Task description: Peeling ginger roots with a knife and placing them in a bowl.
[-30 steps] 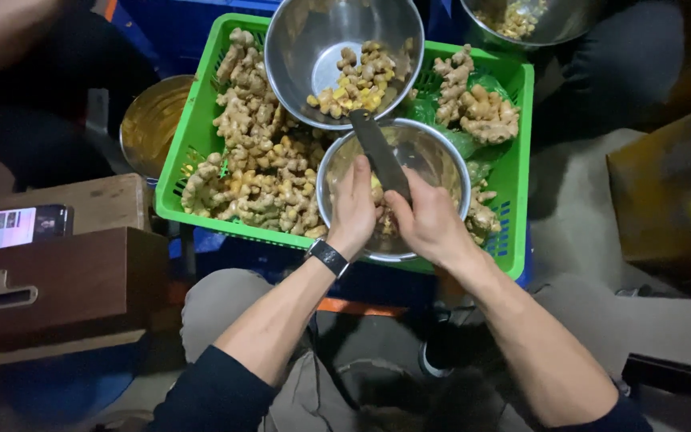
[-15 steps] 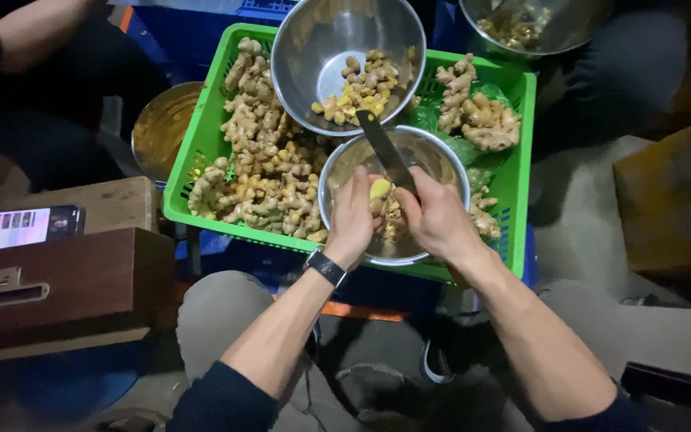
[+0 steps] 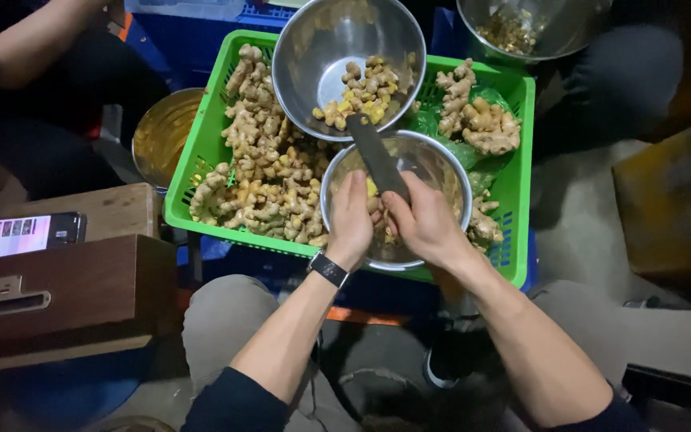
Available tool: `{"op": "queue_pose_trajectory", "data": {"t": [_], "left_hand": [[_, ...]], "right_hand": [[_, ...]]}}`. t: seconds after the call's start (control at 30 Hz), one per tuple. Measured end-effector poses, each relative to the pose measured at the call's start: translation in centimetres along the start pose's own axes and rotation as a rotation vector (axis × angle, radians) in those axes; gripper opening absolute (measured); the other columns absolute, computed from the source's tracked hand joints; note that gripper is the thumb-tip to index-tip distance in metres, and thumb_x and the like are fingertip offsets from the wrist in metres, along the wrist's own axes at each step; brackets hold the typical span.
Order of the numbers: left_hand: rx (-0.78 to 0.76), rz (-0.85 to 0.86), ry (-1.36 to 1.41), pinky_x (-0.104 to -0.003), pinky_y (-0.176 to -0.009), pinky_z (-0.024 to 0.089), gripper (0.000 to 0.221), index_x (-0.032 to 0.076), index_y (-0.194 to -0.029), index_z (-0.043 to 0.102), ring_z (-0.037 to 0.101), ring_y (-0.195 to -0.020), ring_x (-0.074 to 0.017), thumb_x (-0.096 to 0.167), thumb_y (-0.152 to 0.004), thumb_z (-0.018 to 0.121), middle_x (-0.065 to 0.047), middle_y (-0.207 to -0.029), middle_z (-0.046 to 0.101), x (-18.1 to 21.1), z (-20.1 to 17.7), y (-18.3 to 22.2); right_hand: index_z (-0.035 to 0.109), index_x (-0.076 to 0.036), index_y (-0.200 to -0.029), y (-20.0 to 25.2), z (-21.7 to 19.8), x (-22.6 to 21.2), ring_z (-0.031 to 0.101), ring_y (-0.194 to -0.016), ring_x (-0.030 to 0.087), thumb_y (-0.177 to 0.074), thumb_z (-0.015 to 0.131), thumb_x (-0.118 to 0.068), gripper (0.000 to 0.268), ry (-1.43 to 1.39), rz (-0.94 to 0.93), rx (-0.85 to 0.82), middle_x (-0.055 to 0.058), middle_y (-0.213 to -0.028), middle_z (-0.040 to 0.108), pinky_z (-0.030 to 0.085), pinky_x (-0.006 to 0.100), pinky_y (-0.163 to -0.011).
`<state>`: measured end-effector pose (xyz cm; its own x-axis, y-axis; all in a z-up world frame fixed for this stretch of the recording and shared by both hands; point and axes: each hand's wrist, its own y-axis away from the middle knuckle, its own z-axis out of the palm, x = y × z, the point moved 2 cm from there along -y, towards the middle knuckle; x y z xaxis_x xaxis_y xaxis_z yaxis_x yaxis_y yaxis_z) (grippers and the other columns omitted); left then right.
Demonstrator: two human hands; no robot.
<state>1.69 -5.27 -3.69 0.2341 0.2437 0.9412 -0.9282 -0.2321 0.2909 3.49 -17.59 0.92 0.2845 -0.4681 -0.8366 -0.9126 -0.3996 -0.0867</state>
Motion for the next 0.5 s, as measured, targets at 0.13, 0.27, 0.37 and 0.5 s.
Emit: {"op": "queue_pose_trajectory", "data": {"t": [0.13,0.27,0.37,0.5], "left_hand": [[-0.010,0.093,0.092,-0.024,-0.056,0.057,0.045,0.006,-0.119,0.065,0.070,-0.073,-0.0154,0.040,-0.111,0.037,-0.005,-0.077,0.061,-1.9,-1.3,-1.9],[-0.060,0.170,-0.072,-0.025,-0.058,0.056,0.046,0.011,-0.107,0.066,0.064,-0.072,-0.0102,0.045,-0.111,0.036,-0.001,-0.070,0.063,-1.3,-1.7,-2.3],[-0.096,0.240,-0.148,-0.024,-0.056,0.054,0.047,0.011,-0.101,0.065,0.065,-0.070,-0.0096,0.047,-0.111,0.036,0.000,-0.067,0.065,-1.7,-2.0,-3.3],[-0.148,0.273,-0.137,-0.021,-0.050,0.052,0.044,0.011,-0.094,0.061,0.067,-0.068,-0.0103,0.045,-0.111,0.039,-0.004,-0.066,0.067,-2.4,-2.6,-4.2]], "right_hand": [[0.065,-0.009,-0.089,-0.6,0.1,1.4,0.071,-0.066,0.039,-0.103,0.059,-0.016,0.017,0.032,-0.079,0.048,0.005,-0.048,0.063,0.053,0.045,-0.058],[0.065,-0.011,-0.083,-0.1,-1.1,0.2,0.070,-0.055,0.032,-0.103,0.057,-0.014,0.022,-0.061,-0.058,0.037,-0.001,-0.045,0.062,0.054,0.038,-0.053],[0.065,-0.010,-0.085,0.1,-1.6,-0.2,0.070,-0.056,0.031,-0.102,0.057,-0.011,0.019,-0.085,-0.062,0.032,0.002,-0.047,0.064,0.054,0.038,-0.055],[0.066,-0.011,-0.079,0.8,-1.9,-0.7,0.065,-0.047,0.020,-0.101,0.059,-0.009,0.024,-0.205,-0.062,0.010,0.002,-0.046,0.062,0.054,0.029,-0.053]]}}
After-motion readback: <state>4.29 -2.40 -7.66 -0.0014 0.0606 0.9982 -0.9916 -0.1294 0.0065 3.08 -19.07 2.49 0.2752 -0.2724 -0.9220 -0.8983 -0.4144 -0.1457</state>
